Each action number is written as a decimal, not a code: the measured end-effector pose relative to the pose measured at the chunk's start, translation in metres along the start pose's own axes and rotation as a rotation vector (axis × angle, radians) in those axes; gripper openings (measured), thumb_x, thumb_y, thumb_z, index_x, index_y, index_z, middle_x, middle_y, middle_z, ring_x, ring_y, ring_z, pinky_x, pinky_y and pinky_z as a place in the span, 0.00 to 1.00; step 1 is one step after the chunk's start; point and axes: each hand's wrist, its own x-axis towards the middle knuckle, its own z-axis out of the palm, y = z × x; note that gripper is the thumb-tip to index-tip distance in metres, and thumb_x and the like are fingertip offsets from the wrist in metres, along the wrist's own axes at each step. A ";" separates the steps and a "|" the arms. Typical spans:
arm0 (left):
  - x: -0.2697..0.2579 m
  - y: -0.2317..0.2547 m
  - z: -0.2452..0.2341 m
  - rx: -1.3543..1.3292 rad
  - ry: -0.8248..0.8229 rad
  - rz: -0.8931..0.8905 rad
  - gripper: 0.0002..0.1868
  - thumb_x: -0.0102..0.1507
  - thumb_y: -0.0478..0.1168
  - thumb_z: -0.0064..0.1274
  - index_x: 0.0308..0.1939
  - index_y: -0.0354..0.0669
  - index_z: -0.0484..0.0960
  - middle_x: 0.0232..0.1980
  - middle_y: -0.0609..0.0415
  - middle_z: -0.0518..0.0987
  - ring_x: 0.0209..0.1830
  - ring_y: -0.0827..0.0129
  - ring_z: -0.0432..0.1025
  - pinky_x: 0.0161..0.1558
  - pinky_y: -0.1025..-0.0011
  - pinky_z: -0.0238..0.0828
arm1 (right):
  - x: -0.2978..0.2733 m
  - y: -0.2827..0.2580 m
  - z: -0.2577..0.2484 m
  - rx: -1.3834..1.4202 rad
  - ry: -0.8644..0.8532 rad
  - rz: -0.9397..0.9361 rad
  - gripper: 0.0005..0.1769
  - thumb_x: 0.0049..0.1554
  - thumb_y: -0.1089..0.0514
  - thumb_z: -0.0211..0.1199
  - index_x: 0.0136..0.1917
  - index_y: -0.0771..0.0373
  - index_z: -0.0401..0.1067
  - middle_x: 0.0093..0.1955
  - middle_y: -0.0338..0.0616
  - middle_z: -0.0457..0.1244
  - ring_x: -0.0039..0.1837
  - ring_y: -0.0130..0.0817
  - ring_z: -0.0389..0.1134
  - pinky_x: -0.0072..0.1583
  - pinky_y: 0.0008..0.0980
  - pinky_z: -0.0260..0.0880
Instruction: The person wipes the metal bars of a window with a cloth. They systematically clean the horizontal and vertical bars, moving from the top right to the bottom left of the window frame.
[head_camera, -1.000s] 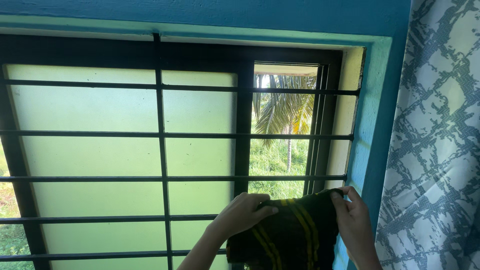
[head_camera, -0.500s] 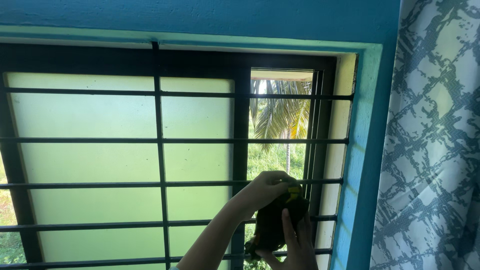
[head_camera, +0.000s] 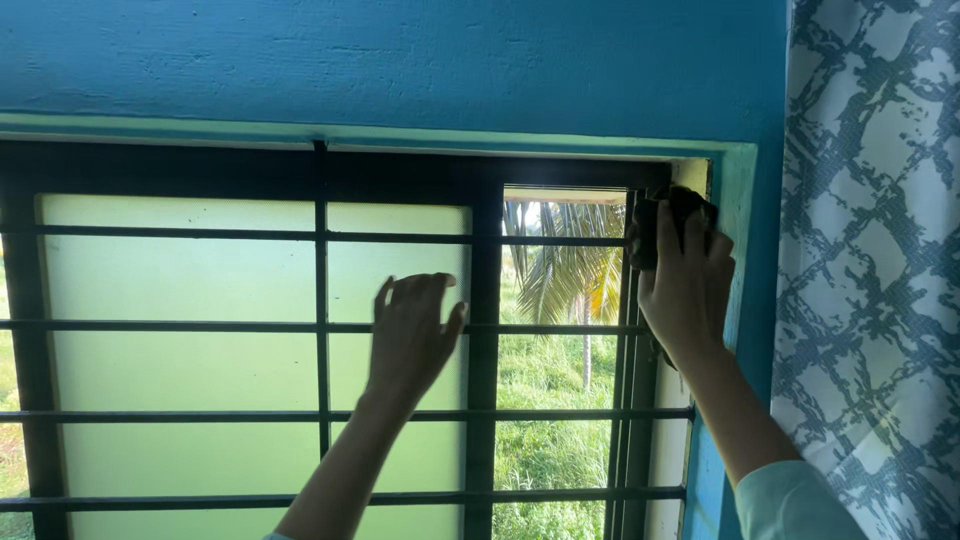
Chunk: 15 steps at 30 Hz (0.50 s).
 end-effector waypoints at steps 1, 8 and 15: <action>-0.004 -0.015 -0.002 0.066 0.011 0.008 0.19 0.64 0.51 0.54 0.52 0.42 0.80 0.50 0.47 0.83 0.55 0.56 0.77 0.67 0.43 0.57 | 0.006 0.002 -0.001 -0.070 -0.077 0.022 0.43 0.54 0.57 0.69 0.80 0.59 0.59 0.73 0.61 0.56 0.67 0.59 0.58 0.61 0.56 0.70; -0.035 -0.070 -0.007 0.235 -0.159 0.043 0.19 0.69 0.55 0.49 0.38 0.44 0.82 0.32 0.54 0.83 0.37 0.66 0.79 0.70 0.53 0.61 | 0.025 0.021 0.010 -0.244 -0.320 0.035 0.39 0.51 0.52 0.74 0.73 0.54 0.65 0.65 0.50 0.63 0.62 0.53 0.67 0.53 0.45 0.78; -0.034 -0.075 -0.004 0.220 -0.006 0.177 0.19 0.67 0.54 0.50 0.29 0.47 0.80 0.23 0.58 0.80 0.32 0.64 0.78 0.57 0.57 0.70 | 0.028 0.023 0.027 -0.206 -0.189 0.025 0.24 0.52 0.54 0.74 0.60 0.57 0.72 0.56 0.49 0.68 0.57 0.48 0.72 0.55 0.43 0.79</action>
